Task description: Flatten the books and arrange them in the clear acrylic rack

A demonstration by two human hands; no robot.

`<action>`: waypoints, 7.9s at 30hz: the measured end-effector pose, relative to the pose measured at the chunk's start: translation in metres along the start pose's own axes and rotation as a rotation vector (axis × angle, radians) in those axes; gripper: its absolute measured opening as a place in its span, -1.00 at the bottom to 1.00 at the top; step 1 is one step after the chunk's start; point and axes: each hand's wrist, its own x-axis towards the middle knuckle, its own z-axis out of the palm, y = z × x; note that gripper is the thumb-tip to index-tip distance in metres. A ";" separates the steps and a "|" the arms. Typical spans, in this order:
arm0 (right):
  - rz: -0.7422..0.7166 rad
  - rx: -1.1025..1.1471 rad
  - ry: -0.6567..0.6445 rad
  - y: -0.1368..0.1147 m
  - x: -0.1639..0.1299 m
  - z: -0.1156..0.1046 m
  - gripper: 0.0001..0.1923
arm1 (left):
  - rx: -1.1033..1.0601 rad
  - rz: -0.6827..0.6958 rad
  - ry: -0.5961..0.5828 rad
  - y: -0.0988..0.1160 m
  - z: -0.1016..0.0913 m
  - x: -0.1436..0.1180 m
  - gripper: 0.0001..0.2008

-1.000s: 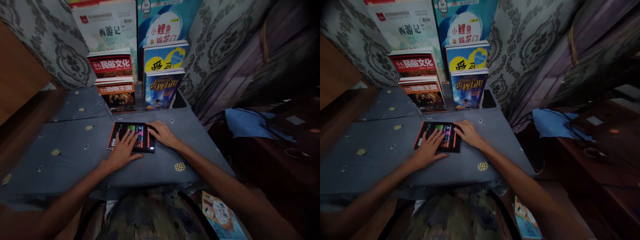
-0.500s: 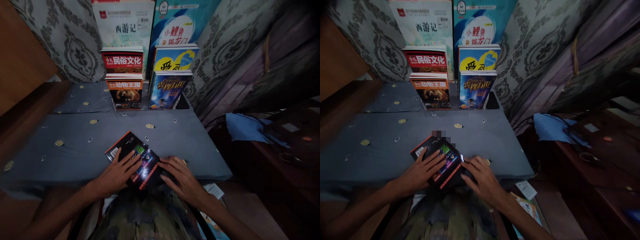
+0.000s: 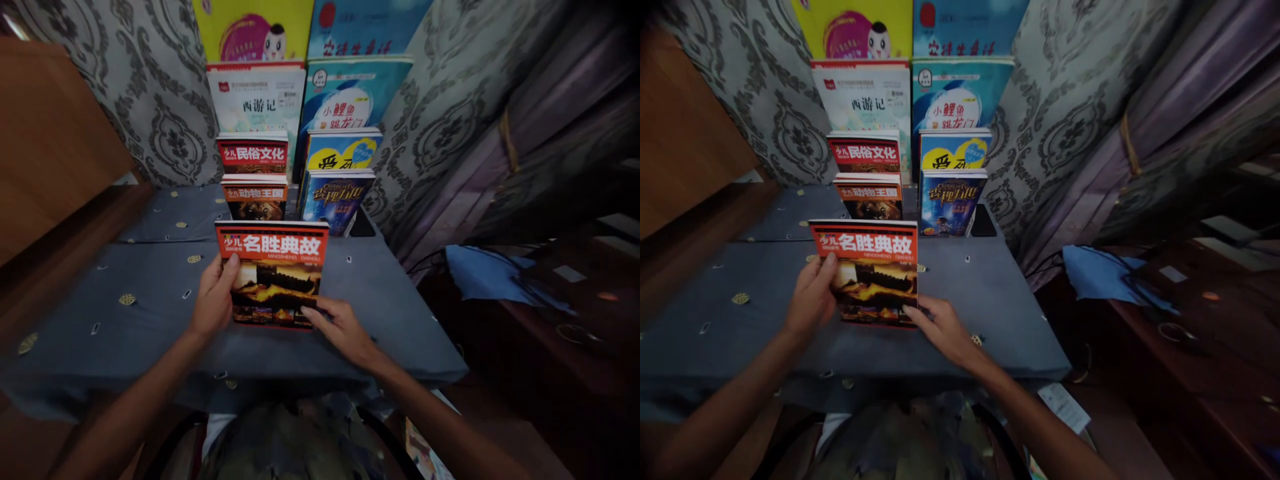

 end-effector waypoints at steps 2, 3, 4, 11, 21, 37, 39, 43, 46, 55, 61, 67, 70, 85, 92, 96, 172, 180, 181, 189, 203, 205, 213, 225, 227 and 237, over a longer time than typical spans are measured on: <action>0.075 0.027 -0.002 0.004 0.009 0.001 -0.54 | -0.001 -0.072 -0.052 -0.020 -0.002 0.018 -0.53; 0.110 0.001 -0.001 0.007 0.011 0.000 -0.54 | 0.053 -0.105 -0.091 -0.032 -0.006 0.027 -0.51; 0.140 -0.065 0.004 0.012 0.014 -0.002 -0.55 | 0.145 -0.125 -0.137 -0.044 -0.013 0.034 -0.50; 0.270 -0.715 0.046 0.031 0.018 -0.019 -0.74 | 1.115 0.204 -0.299 -0.099 -0.052 0.048 -0.51; -0.305 -0.508 -0.126 0.023 0.103 0.052 -0.49 | 1.212 0.326 -0.459 -0.108 -0.051 0.051 -0.54; -0.170 -0.654 -0.172 0.065 0.112 0.015 -0.31 | 1.247 0.347 -0.413 -0.114 -0.052 0.050 -0.54; -0.160 -0.638 -0.157 0.071 0.107 0.000 -0.36 | 1.253 0.345 -0.412 -0.114 -0.051 0.050 -0.54; -0.133 -0.518 -0.122 0.084 0.104 -0.023 -0.46 | 1.270 0.333 -0.429 -0.112 -0.051 0.052 -0.55; -0.086 -0.332 -0.081 0.088 0.110 -0.035 -0.44 | 1.297 0.331 -0.453 -0.106 -0.051 0.055 -0.55; 0.050 0.112 -0.021 0.089 0.121 -0.046 -0.49 | 1.353 0.372 -0.678 -0.091 -0.014 0.073 -0.57; -0.033 0.022 -0.012 0.091 0.120 -0.045 -0.41 | 1.283 0.436 -0.816 -0.099 0.024 0.076 -0.56; -0.050 0.047 0.001 0.100 0.124 -0.044 -0.14 | 1.254 0.524 -0.889 -0.098 0.034 0.066 -0.56; -0.050 0.039 -0.001 0.102 0.124 -0.042 -0.17 | 1.219 0.548 -0.916 -0.095 0.031 0.057 -0.57; -0.058 -0.027 0.014 0.094 0.121 -0.043 -0.42 | 1.134 0.591 -1.060 -0.075 0.017 0.011 -0.56; -0.059 -0.062 0.013 0.094 0.120 -0.043 -0.41 | 1.092 0.569 -1.127 -0.059 0.014 -0.014 -0.57; -0.094 -0.083 0.016 0.095 0.120 -0.043 -0.34 | 1.081 0.563 -1.128 -0.055 0.009 -0.028 -0.57; -0.214 -0.691 -0.136 0.039 0.011 0.030 -0.55 | 1.230 0.523 -0.587 -0.070 -0.058 0.028 -0.69; -0.184 -0.659 -0.132 0.034 0.010 0.029 -0.56 | 1.372 0.456 -0.585 -0.086 -0.015 0.089 -0.70; -0.167 -0.661 -0.136 0.032 0.010 0.031 -0.56 | 1.396 0.448 -0.593 -0.085 -0.011 0.091 -0.70; -0.241 -0.592 -0.315 -0.004 0.015 0.067 -0.51 | 1.506 0.325 -0.740 -0.073 0.015 0.099 -0.66; -0.151 -0.071 0.230 0.042 0.058 -0.006 -0.72 | 1.621 0.461 -0.799 -0.058 0.029 0.037 -0.75; -0.092 -0.036 0.345 0.056 0.072 -0.014 -0.70 | 1.634 0.478 -0.774 -0.061 0.030 0.035 -0.78; -0.035 -0.030 0.429 0.081 0.085 -0.010 -0.62 | 1.562 0.488 -0.746 -0.065 0.026 0.038 -0.78; -0.135 -0.092 0.457 0.064 0.071 -0.013 -0.59 | 1.563 0.505 -0.725 -0.064 0.028 0.037 -0.74; -0.153 -0.146 0.409 0.063 0.069 -0.012 -0.60 | 1.584 0.521 -0.726 -0.064 0.028 0.035 -0.73; -0.122 -0.427 0.179 0.071 0.068 -0.010 -0.68 | 1.477 0.492 -0.742 -0.065 0.011 0.040 -0.75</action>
